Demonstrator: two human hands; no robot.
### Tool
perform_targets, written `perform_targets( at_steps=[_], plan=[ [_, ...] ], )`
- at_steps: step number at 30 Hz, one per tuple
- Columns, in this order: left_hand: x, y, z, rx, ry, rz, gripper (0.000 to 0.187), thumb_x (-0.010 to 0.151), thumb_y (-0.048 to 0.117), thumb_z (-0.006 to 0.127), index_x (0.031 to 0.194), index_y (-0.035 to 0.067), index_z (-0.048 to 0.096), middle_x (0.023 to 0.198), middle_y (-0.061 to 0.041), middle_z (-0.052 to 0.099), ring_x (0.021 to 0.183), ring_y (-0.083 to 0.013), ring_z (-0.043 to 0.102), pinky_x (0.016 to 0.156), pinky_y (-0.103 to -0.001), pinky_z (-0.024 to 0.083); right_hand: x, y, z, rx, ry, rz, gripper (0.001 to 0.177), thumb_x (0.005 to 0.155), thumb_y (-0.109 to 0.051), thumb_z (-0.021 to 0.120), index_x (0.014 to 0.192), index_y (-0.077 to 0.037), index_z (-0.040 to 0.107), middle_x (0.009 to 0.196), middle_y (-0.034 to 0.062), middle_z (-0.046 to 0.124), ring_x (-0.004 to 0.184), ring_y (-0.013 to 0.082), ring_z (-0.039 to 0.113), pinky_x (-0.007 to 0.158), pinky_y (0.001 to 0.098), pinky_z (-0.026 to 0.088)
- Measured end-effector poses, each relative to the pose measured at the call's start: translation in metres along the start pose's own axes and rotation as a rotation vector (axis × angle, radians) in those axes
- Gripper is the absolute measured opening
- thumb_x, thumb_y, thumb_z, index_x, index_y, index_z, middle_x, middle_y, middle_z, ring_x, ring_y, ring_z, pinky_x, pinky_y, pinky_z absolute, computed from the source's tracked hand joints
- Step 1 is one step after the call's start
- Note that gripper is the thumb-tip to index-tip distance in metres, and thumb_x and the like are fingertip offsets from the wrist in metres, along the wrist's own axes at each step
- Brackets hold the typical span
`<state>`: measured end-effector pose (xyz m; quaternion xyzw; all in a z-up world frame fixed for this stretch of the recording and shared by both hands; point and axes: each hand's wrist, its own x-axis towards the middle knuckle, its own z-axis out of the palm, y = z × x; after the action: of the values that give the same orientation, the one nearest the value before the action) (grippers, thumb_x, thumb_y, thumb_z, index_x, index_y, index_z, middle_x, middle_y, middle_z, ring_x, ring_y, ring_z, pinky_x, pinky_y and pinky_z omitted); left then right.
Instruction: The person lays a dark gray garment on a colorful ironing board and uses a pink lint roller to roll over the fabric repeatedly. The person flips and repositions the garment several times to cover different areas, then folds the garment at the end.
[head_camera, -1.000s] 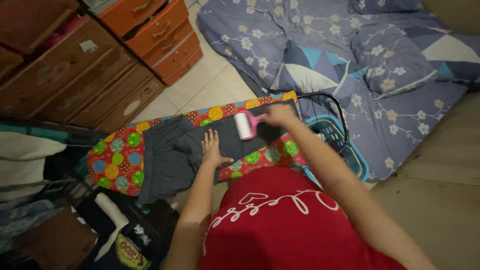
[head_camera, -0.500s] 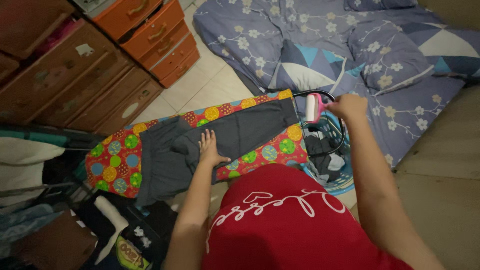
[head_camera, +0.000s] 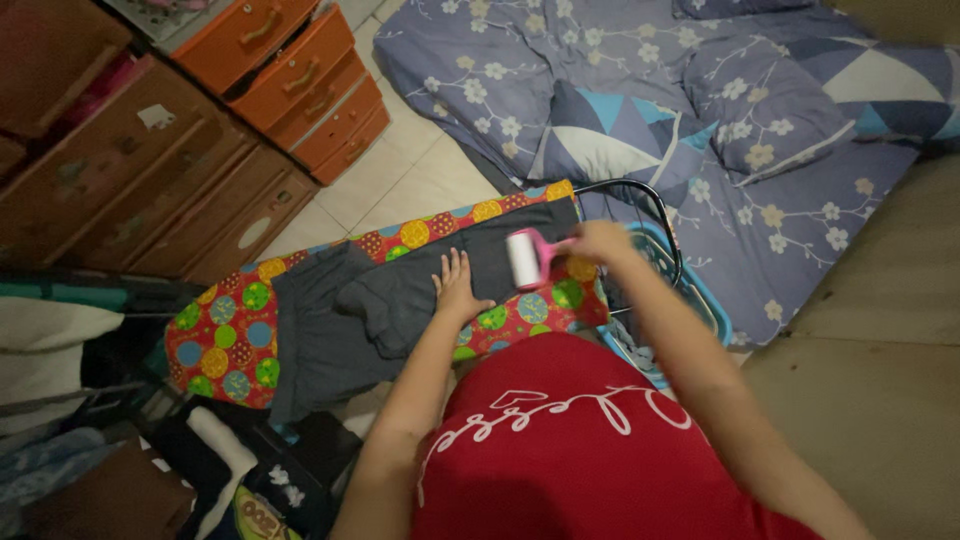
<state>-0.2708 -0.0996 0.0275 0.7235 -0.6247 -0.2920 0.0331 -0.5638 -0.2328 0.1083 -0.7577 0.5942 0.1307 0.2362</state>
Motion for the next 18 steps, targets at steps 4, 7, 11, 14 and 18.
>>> perform_targets(
  at_steps=[4,7,11,14,18],
  plan=[
    [0.001,0.003,-0.002,0.021,-0.029,-0.031,0.144,0.058,0.048,0.097,0.164,0.009,0.006,0.173,-0.013,-0.002,0.16,-0.0337,-0.001,0.123,-0.066,0.011,-0.023,0.067,-0.036,0.071,0.018,0.15,0.064,0.073,-0.075,0.069,0.112,-0.025,0.081,0.109,0.0086,0.075,0.105,0.0317,0.07,0.086,0.0466,0.054],
    [0.002,0.002,-0.001,0.017,-0.044,-0.036,0.146,0.058,0.048,0.097,0.164,0.01,0.004,0.173,-0.011,-0.003,0.16,-0.0327,-0.003,0.123,-0.065,0.01,-0.041,0.088,-0.049,-0.046,0.08,0.269,0.07,0.076,-0.079,0.067,0.111,-0.02,0.081,0.1,0.0126,0.081,0.1,0.0308,0.076,0.086,0.0462,0.056],
    [0.002,0.0,0.0,0.018,-0.044,-0.036,0.147,0.057,0.048,0.097,0.164,0.011,0.004,0.173,-0.012,-0.004,0.159,-0.0326,-0.004,0.123,-0.064,0.009,-0.049,0.075,-0.062,0.068,0.25,0.217,0.073,0.078,-0.08,0.066,0.108,-0.015,0.078,0.101,0.0165,0.076,0.097,0.0378,0.072,0.081,0.0505,0.055],
    [0.003,0.001,-0.002,0.018,-0.042,-0.041,0.147,0.057,0.048,0.097,0.164,0.011,0.004,0.173,-0.012,-0.004,0.16,-0.0328,-0.004,0.123,-0.065,0.01,-0.032,0.025,-0.055,0.128,0.27,-0.015,0.069,0.083,-0.077,0.061,0.103,-0.013,0.078,0.098,0.0164,0.076,0.094,0.0393,0.072,0.081,0.0521,0.055],
    [0.0,0.002,-0.003,0.011,-0.032,-0.033,0.147,0.056,0.047,0.098,0.164,0.011,0.005,0.173,-0.011,-0.002,0.16,-0.033,-0.003,0.123,-0.065,0.011,0.005,-0.05,-0.024,0.083,0.182,-0.07,0.072,0.08,-0.081,0.062,0.099,-0.013,0.078,0.098,0.0165,0.075,0.095,0.0384,0.071,0.081,0.05,0.054]
  ],
)
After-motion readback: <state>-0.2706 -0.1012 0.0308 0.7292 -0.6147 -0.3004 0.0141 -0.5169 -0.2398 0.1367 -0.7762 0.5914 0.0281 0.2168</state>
